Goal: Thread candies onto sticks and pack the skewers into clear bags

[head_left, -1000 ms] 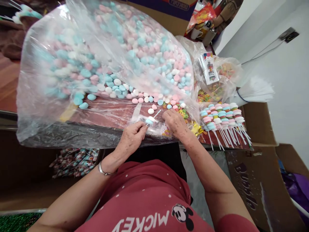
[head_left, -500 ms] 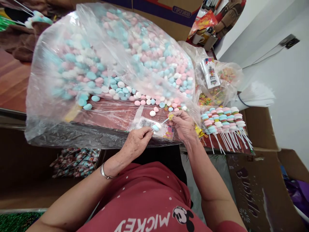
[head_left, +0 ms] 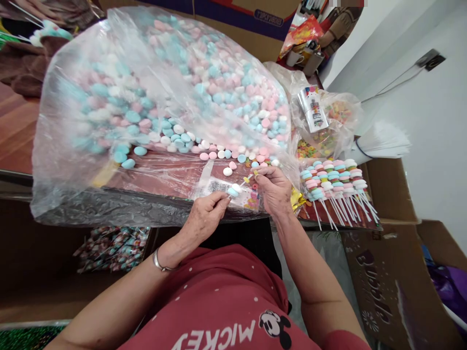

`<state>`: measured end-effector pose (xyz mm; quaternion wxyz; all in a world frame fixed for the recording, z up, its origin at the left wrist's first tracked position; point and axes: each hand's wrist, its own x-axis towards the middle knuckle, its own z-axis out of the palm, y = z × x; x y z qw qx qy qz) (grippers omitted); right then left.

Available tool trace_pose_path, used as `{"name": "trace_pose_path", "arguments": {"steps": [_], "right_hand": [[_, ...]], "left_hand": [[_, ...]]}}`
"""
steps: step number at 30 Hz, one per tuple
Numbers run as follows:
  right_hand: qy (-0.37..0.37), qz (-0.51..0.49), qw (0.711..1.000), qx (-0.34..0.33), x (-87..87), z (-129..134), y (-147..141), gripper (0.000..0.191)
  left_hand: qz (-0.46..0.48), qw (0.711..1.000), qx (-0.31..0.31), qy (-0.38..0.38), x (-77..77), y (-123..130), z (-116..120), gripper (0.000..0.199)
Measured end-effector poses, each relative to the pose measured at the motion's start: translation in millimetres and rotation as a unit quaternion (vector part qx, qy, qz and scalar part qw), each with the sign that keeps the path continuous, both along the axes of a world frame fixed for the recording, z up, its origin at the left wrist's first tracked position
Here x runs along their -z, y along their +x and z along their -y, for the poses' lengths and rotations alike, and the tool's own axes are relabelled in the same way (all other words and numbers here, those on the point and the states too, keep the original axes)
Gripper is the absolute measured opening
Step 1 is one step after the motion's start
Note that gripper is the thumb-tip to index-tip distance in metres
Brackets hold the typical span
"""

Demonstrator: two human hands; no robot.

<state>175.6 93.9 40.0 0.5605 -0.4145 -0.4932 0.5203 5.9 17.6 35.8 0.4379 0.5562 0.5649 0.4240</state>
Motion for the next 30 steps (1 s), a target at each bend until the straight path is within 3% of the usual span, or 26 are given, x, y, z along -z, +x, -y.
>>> {"name": "trace_pose_path", "arguments": {"steps": [18,24,28,30], "right_hand": [[-0.064,-0.075,0.995,-0.022,1.5,6.4,-4.8,0.021],[0.031,0.068,0.997,0.000,12.2,15.4,-5.7,0.017],[0.156,0.240,0.957,-0.044,10.5,26.3,-2.0,0.022],[0.177,0.276,0.943,-0.058,6.0,24.3,6.7,0.029]], "left_hand": [[0.033,0.999,-0.001,0.003,4.4,2.3,2.1,0.030],[0.039,0.999,-0.002,-0.003,5.7,4.0,0.9,0.029],[0.046,0.999,-0.007,0.007,4.8,5.9,0.5,0.027],[0.051,0.998,-0.020,0.016,4.8,4.4,-1.6,0.027]]}}
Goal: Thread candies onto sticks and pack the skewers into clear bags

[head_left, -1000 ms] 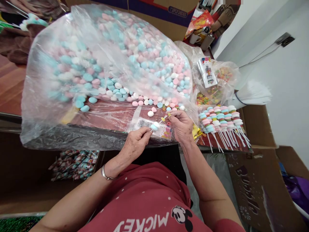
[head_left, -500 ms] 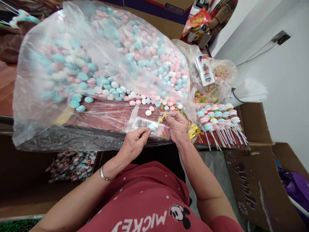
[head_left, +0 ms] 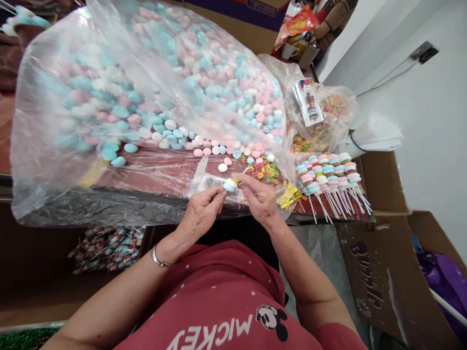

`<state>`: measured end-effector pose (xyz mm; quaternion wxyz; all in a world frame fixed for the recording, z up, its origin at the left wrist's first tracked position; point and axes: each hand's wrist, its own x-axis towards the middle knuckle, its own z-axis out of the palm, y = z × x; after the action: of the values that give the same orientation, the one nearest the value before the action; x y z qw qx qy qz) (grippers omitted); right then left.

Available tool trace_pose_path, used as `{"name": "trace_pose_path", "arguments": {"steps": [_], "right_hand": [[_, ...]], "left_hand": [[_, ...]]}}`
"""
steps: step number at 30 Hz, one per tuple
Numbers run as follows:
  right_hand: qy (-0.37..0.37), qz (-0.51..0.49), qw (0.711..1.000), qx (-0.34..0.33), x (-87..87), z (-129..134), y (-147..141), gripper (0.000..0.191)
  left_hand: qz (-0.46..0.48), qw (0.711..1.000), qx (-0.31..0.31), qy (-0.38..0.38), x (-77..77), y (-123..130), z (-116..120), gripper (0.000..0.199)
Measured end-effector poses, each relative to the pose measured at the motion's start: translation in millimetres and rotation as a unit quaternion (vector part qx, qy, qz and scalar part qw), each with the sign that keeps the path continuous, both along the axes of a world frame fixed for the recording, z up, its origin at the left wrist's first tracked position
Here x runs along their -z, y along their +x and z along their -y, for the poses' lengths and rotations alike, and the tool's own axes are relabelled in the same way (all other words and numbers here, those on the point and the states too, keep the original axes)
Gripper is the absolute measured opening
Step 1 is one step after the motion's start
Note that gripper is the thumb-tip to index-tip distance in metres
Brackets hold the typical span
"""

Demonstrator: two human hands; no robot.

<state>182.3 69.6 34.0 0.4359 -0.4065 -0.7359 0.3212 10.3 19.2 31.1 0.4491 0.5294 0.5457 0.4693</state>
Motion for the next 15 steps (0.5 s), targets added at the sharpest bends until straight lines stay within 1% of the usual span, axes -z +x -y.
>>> {"name": "trace_pose_path", "arguments": {"steps": [1,3,5,6,8,10,11,12,13,15], "right_hand": [[0.005,0.008,1.000,0.015,-2.4,-3.6,6.0,0.032],[0.034,0.051,0.996,0.071,-6.2,-13.9,18.7,0.034],[0.080,0.166,0.977,0.108,-7.7,-23.8,28.1,0.030],[0.096,0.245,0.959,0.109,-7.5,-26.9,30.2,0.026],[0.103,0.391,0.911,0.088,-5.7,-28.0,28.9,0.021],[0.098,0.482,0.868,0.066,-3.0,-23.8,22.5,0.019],[0.100,0.504,0.856,0.062,-1.7,-20.9,18.9,0.018],[0.103,0.514,0.849,0.061,-0.6,-17.9,15.8,0.018],[0.105,0.517,0.847,0.063,0.2,-15.0,13.7,0.018],[0.105,0.500,0.857,0.071,0.4,-9.5,13.5,0.019]], "left_hand": [[0.002,1.000,-0.011,0.005,0.2,-1.7,-1.9,0.027],[0.000,0.999,-0.039,0.019,1.4,-6.7,-7.6,0.026],[-0.014,0.997,-0.065,0.040,3.6,-13.0,-14.6,0.023],[-0.023,0.996,-0.074,0.050,5.2,-16.0,-18.1,0.021],[-0.031,0.994,-0.080,0.061,9.1,-21.0,-24.0,0.020],[-0.024,0.995,-0.074,0.054,13.4,-24.1,-27.8,0.023],[-0.018,0.996,-0.071,0.048,15.4,-24.9,-28.8,0.025],[-0.011,0.997,-0.069,0.042,17.2,-25.4,-29.4,0.026],[-0.005,0.997,-0.068,0.037,18.8,-25.6,-29.6,0.026],[0.001,0.997,-0.074,0.031,21.4,-25.6,-29.4,0.025]]}}
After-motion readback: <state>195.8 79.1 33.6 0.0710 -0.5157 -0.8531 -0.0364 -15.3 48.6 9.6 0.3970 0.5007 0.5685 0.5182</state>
